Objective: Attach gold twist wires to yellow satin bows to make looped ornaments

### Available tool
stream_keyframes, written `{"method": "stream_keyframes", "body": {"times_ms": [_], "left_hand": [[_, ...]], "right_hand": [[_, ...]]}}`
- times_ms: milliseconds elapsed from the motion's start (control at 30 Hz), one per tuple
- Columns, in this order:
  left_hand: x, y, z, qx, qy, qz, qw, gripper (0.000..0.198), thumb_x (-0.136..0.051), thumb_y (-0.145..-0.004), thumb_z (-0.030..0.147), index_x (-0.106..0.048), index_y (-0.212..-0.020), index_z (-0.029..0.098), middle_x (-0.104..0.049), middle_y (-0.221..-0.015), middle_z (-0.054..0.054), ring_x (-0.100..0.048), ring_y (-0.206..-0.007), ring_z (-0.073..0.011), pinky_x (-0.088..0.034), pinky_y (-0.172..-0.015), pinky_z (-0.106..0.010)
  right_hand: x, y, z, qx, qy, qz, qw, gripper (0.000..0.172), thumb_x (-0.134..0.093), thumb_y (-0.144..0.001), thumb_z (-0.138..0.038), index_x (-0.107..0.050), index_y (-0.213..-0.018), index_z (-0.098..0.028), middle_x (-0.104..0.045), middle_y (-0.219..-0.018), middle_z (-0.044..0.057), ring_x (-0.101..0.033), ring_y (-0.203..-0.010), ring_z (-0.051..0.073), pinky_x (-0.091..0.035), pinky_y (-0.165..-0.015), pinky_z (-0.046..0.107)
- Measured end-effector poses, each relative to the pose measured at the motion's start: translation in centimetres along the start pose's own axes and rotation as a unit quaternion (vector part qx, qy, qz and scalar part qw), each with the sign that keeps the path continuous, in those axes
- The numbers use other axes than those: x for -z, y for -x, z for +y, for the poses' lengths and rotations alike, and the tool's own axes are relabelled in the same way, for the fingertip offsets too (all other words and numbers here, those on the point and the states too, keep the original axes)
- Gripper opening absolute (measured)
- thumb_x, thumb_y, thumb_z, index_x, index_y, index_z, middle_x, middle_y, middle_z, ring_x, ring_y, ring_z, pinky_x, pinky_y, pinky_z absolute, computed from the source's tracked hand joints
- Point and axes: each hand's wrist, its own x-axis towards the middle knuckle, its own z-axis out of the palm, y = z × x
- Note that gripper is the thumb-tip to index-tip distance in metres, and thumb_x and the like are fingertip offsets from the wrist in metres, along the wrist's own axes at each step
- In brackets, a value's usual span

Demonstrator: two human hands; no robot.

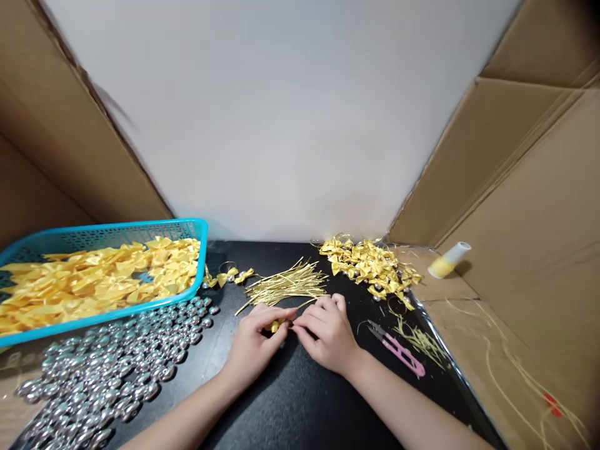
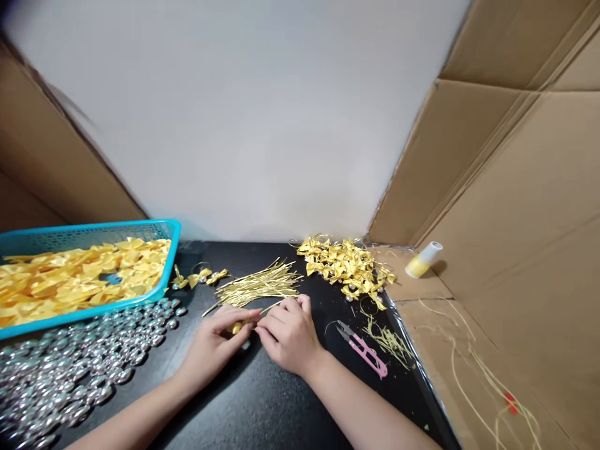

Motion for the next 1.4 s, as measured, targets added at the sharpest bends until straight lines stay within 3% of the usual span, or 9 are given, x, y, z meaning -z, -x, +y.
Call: {"method": "stream_keyframes", "body": {"times_ms": [167, 300, 400, 533, 700, 900, 1000, 1167, 1400], "left_hand": [[-0.2, 0.3, 0.3, -0.049, -0.071, -0.045, 0.995, 0.014, -0.065, -0.081, 0.023, -0.076, -0.088, 0.022, -0.076, -0.080, -0.003, -0.059, -0.073, -0.0189, -0.044, -0.070, -0.031], [0.0, 0.3, 0.4, -0.058, -0.080, -0.090, 0.991, 0.013, -0.064, -0.083, 0.028, -0.074, -0.077, 0.021, -0.071, -0.069, -0.001, -0.054, -0.070, -0.0178, -0.040, -0.066, -0.029], [0.2, 0.3, 0.6, -0.045, -0.061, -0.108, 0.991, 0.021, -0.061, -0.087, 0.033, -0.073, -0.075, 0.021, -0.069, -0.067, -0.002, -0.053, -0.070, -0.0180, -0.038, -0.067, -0.029], [0.4, 0.0, 1.0, -0.028, -0.005, -0.111, 0.993, 0.027, -0.055, -0.090, 0.031, -0.071, -0.073, 0.020, -0.071, -0.073, -0.002, -0.056, -0.074, -0.0174, -0.040, -0.072, -0.030], [0.6, 0.0, 1.0, -0.018, 0.052, -0.098, 0.994, 0.026, -0.054, -0.091, 0.030, -0.071, -0.075, 0.019, -0.073, -0.080, -0.003, -0.060, -0.080, -0.0175, -0.041, -0.078, -0.030], [0.6, 0.1, 0.2, 0.012, 0.090, -0.090, 0.992, 0.029, -0.052, -0.091, 0.033, -0.072, -0.078, 0.018, -0.072, -0.080, -0.004, -0.061, -0.079, -0.0177, -0.043, -0.076, -0.029], [0.6, 0.0, 0.1, 0.024, 0.090, -0.094, 0.991, 0.031, -0.051, -0.091, 0.035, -0.072, -0.076, 0.017, -0.069, -0.075, -0.004, -0.059, -0.074, -0.0169, -0.042, -0.070, -0.028], [0.5, 0.0, 0.5, -0.001, 0.058, -0.096, 0.994, 0.036, -0.049, -0.092, 0.035, -0.063, -0.064, 0.016, -0.054, -0.060, 0.000, -0.049, -0.062, -0.0135, -0.037, -0.059, -0.024], [0.5, 0.2, 0.7, -0.035, 0.043, -0.117, 0.992, 0.037, -0.047, -0.093, 0.033, -0.065, -0.066, 0.016, -0.054, -0.061, -0.001, -0.049, -0.064, -0.0139, -0.037, -0.060, -0.024]], "right_hand": [[0.3, 0.2, -0.3, 0.008, 0.011, 0.016, 1.000, 0.009, -0.061, -0.088, -0.024, -0.065, -0.079, -0.022, -0.071, -0.075, -0.003, -0.048, -0.075, 0.015, -0.023, -0.075, 0.038], [0.3, -0.1, -0.3, -0.052, -0.094, 0.012, 0.994, 0.009, -0.069, -0.083, -0.025, -0.067, -0.075, -0.023, -0.071, -0.072, -0.003, -0.051, -0.075, 0.016, -0.028, -0.073, 0.036], [0.0, -0.2, -0.1, -0.147, -0.237, 0.022, 0.960, 0.008, -0.074, -0.077, -0.027, -0.067, -0.077, -0.023, -0.068, -0.068, -0.002, -0.054, -0.074, 0.016, -0.038, -0.072, 0.033], [-0.3, 0.0, 0.3, -0.232, -0.345, 0.054, 0.908, 0.027, -0.069, -0.079, -0.024, -0.061, -0.105, -0.023, -0.068, -0.080, 0.001, -0.059, -0.079, 0.018, -0.046, -0.074, 0.033], [0.2, -0.2, 0.2, -0.185, -0.289, 0.005, 0.939, 0.014, -0.060, -0.082, -0.018, -0.066, -0.094, -0.021, -0.068, -0.089, 0.004, -0.058, -0.089, 0.019, -0.045, -0.081, 0.034], [0.7, -0.7, 0.3, -0.134, -0.345, -0.047, 0.928, 0.017, -0.053, -0.085, -0.022, -0.068, -0.092, -0.021, -0.068, -0.090, 0.004, -0.060, -0.089, 0.019, -0.044, -0.083, 0.036], [0.6, -0.7, 0.2, -0.138, -0.327, -0.054, 0.933, 0.017, -0.062, -0.077, -0.019, -0.067, -0.094, -0.021, -0.068, -0.091, 0.004, -0.060, -0.089, 0.020, -0.044, -0.084, 0.037], [0.0, -0.5, 0.0, -0.167, -0.321, -0.048, 0.931, 0.002, -0.066, -0.082, -0.025, -0.066, -0.082, -0.022, -0.067, -0.082, 0.002, -0.059, -0.083, 0.017, -0.044, -0.080, 0.034], [0.0, -0.6, 0.2, -0.182, -0.330, -0.050, 0.925, 0.010, -0.065, -0.082, -0.022, -0.061, -0.073, -0.021, -0.064, -0.076, 0.001, -0.057, -0.079, 0.016, -0.043, -0.077, 0.033]]}}
